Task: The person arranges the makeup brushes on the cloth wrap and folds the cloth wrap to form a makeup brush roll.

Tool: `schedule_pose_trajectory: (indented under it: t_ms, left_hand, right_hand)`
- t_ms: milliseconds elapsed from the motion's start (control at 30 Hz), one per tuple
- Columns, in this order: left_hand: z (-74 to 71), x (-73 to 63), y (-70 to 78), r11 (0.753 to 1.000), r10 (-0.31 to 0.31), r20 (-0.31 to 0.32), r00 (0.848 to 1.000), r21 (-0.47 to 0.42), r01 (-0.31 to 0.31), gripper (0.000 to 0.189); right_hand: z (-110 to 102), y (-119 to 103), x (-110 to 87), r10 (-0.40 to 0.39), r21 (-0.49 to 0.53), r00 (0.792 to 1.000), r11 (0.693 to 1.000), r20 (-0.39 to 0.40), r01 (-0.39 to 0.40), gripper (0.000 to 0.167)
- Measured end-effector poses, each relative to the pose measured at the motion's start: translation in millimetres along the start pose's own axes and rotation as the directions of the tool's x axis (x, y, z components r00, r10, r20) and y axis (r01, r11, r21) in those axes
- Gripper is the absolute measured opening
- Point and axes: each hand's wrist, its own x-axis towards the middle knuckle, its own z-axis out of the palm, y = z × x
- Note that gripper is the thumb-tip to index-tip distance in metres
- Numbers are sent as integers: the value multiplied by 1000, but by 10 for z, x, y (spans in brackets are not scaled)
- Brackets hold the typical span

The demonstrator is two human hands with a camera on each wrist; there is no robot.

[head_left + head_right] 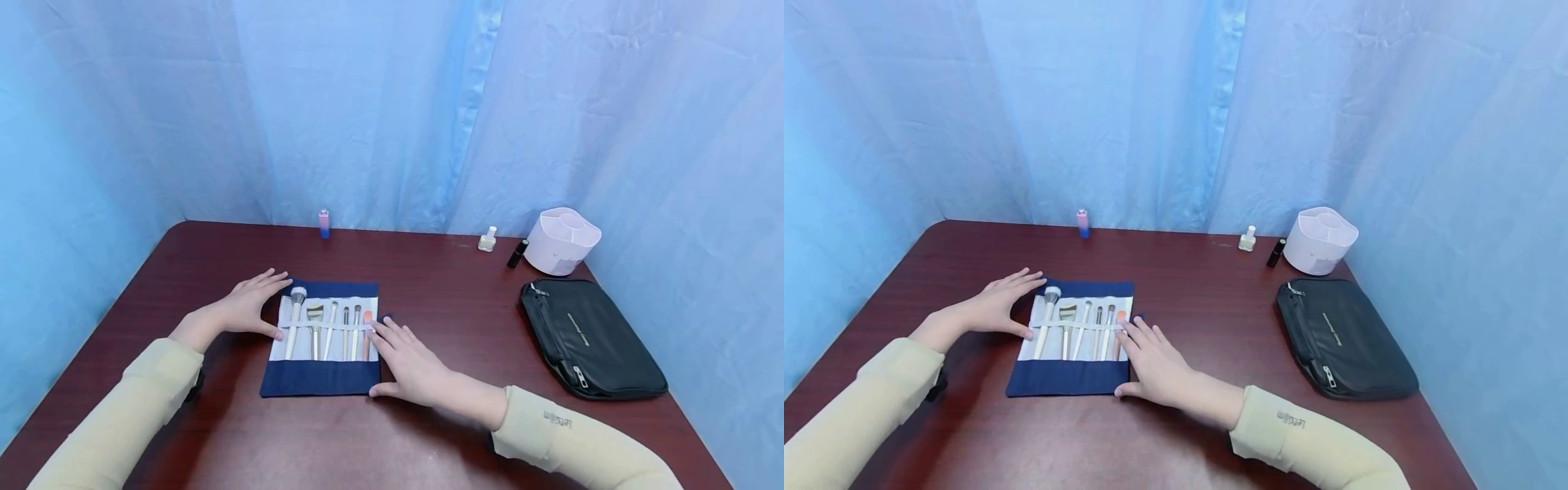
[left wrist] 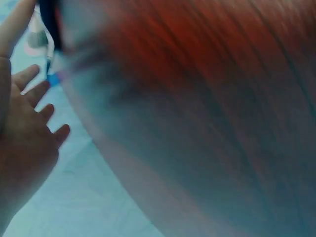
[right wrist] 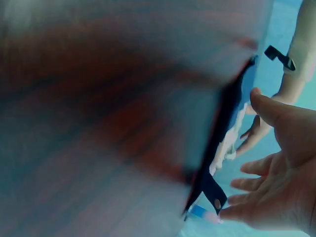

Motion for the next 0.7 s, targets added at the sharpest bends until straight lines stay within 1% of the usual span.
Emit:
schedule_pose_trajectory:
  t_ms: [133,200,300,467,600,700]
  left_hand:
    - [59,39,-72,1000,21,8,1000,-23,-21,116]
    - [88,48,-94,999,29,18,999,-28,-28,117]
    - [122,48,-123,999,20,35,999,-35,-19,115]
    - [136,18,-127,999,9,50,999,-43,-7,113]
    - [128,-10,-78,999,23,33,999,-42,-21,111]
    - [140,-39,-32,1000,23,17,1000,-15,-23,107]
  right_hand:
    - [86,27,-9,58,-5,997,998,50,-58,92]
    - [117,57,-7,80,13,994,997,79,-81,93]
    - [143,97,0,97,42,989,994,115,-102,94]
    - [145,158,18,101,68,983,991,152,-112,94]
    - [119,231,25,94,104,978,988,185,-114,94]
    - [104,320,27,78,154,976,982,203,-110,93]
